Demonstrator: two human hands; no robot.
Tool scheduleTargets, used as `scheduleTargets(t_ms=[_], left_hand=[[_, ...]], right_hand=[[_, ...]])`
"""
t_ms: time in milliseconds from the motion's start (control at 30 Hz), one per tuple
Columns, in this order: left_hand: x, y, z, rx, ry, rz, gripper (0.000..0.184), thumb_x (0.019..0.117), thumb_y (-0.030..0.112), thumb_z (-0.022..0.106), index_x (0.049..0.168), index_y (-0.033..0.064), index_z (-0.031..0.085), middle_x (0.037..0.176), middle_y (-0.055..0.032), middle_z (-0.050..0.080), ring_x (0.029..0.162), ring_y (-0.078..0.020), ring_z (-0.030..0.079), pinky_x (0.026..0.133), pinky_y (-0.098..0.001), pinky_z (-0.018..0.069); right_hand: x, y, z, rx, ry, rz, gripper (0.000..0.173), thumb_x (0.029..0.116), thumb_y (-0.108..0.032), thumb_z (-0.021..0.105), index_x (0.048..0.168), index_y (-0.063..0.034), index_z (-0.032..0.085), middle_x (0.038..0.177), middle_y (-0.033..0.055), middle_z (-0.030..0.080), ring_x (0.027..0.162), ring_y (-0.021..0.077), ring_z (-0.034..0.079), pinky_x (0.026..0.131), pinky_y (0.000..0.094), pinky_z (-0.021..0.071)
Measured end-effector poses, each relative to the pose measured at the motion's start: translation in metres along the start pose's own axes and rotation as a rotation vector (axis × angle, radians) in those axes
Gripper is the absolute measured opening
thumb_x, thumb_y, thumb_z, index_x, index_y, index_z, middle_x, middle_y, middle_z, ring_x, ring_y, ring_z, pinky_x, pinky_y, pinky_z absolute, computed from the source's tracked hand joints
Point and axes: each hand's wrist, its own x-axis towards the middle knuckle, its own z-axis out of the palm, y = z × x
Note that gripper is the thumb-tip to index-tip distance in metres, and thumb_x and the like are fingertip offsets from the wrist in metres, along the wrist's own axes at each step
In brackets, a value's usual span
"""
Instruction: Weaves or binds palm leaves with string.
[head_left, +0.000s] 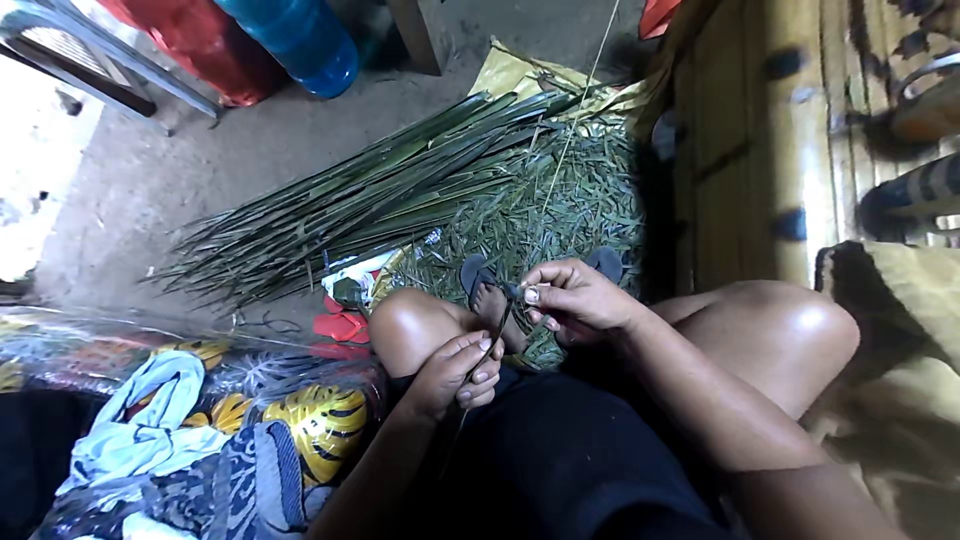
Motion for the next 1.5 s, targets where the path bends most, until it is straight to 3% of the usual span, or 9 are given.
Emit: scheduleTargets(t_ms=[167, 400, 467, 633, 733, 1000, 1167, 1500], left_hand=[[-0.003, -0.001, -0.002, 0.067, 0.074, 0.009, 0.024, 0.1085, 0.022, 0.039, 0.102, 0.0103, 0.059, 0.059, 0.0075, 0.045, 0.042, -0.0023, 0.044, 0.040, -0.0165, 0.0398], [-0.002, -0.004, 0.004, 0.331, 0.294, 0.061, 0.022, 0.1082, 0.016, 0.042, 0.102, 0.0054, 0.060, 0.064, 0.0034, 0.050, 0.045, -0.0035, 0.044, 0.041, -0.0169, 0.0395], [-0.002, -0.005, 0.004, 0.383, 0.318, 0.049, 0.021, 0.1083, 0.015, 0.043, 0.104, 0.0039, 0.060, 0.067, 0.0014, 0.054, 0.046, -0.0045, 0.048, 0.043, -0.0174, 0.0419], [-0.004, -0.002, 0.000, 0.413, 0.296, 0.013, 0.031, 0.1101, 0.017, 0.035, 0.114, 0.0008, 0.061, 0.075, -0.0027, 0.064, 0.055, -0.0084, 0.060, 0.050, -0.0214, 0.0531], [-0.009, -0.001, -0.002, 0.410, 0.285, -0.025, 0.027, 0.1102, 0.017, 0.037, 0.108, 0.0032, 0.060, 0.074, -0.0024, 0.064, 0.056, -0.0096, 0.062, 0.053, -0.0235, 0.0555], [-0.002, -0.002, -0.005, 0.393, 0.327, 0.040, 0.022, 0.1091, 0.017, 0.042, 0.104, 0.0056, 0.060, 0.071, 0.0007, 0.057, 0.049, -0.0047, 0.050, 0.045, -0.0171, 0.0439], [0.005, -0.003, -0.001, 0.360, 0.302, 0.054, 0.021, 0.1087, 0.017, 0.041, 0.102, 0.0070, 0.058, 0.067, 0.0039, 0.052, 0.046, -0.0026, 0.045, 0.043, -0.0162, 0.0392], [-0.007, -0.002, 0.007, 0.344, 0.282, 0.076, 0.021, 0.1086, 0.015, 0.040, 0.103, 0.0077, 0.059, 0.063, 0.0055, 0.050, 0.045, -0.0018, 0.044, 0.042, -0.0157, 0.0387]], right_hand=[[0.004, -0.012, -0.015, -0.157, 0.159, -0.012, 0.016, 0.1034, -0.017, 0.057, 0.105, -0.0064, 0.069, 0.074, 0.0007, 0.067, 0.055, 0.0040, 0.058, 0.050, 0.0183, 0.0509], [0.009, -0.024, -0.024, -0.129, 0.395, 0.057, 0.019, 0.1048, -0.014, 0.055, 0.117, -0.0040, 0.065, 0.077, 0.0020, 0.066, 0.056, 0.0071, 0.060, 0.050, 0.0216, 0.0524], [0.012, -0.027, -0.030, -0.088, 0.448, 0.055, 0.023, 0.1060, -0.014, 0.053, 0.125, -0.0043, 0.062, 0.078, 0.0024, 0.066, 0.056, 0.0079, 0.060, 0.050, 0.0224, 0.0533], [0.024, -0.032, -0.032, -0.002, 0.504, 0.028, 0.019, 0.1058, -0.014, 0.051, 0.119, -0.0062, 0.063, 0.075, 0.0018, 0.065, 0.054, 0.0076, 0.059, 0.048, 0.0219, 0.0530], [0.034, -0.034, -0.042, 0.018, 0.563, 0.027, 0.021, 0.1076, -0.017, 0.049, 0.122, -0.0080, 0.061, 0.075, 0.0018, 0.064, 0.053, 0.0077, 0.059, 0.048, 0.0222, 0.0524], [-0.005, -0.004, -0.002, -0.048, 0.266, 0.164, 0.016, 0.1030, -0.016, 0.055, 0.101, -0.0052, 0.066, 0.070, 0.0037, 0.065, 0.051, 0.0077, 0.058, 0.049, 0.0222, 0.0510], [-0.021, 0.016, 0.019, 0.001, 0.003, 0.150, 0.015, 0.1042, -0.016, 0.057, 0.103, -0.0056, 0.068, 0.074, -0.0027, 0.070, 0.056, 0.0016, 0.061, 0.051, 0.0169, 0.0512], [-0.005, 0.002, 0.001, -0.044, 0.079, 0.019, 0.017, 0.1026, -0.018, 0.058, 0.094, -0.0072, 0.069, 0.073, 0.0012, 0.067, 0.057, 0.0047, 0.059, 0.053, 0.0194, 0.0507]])
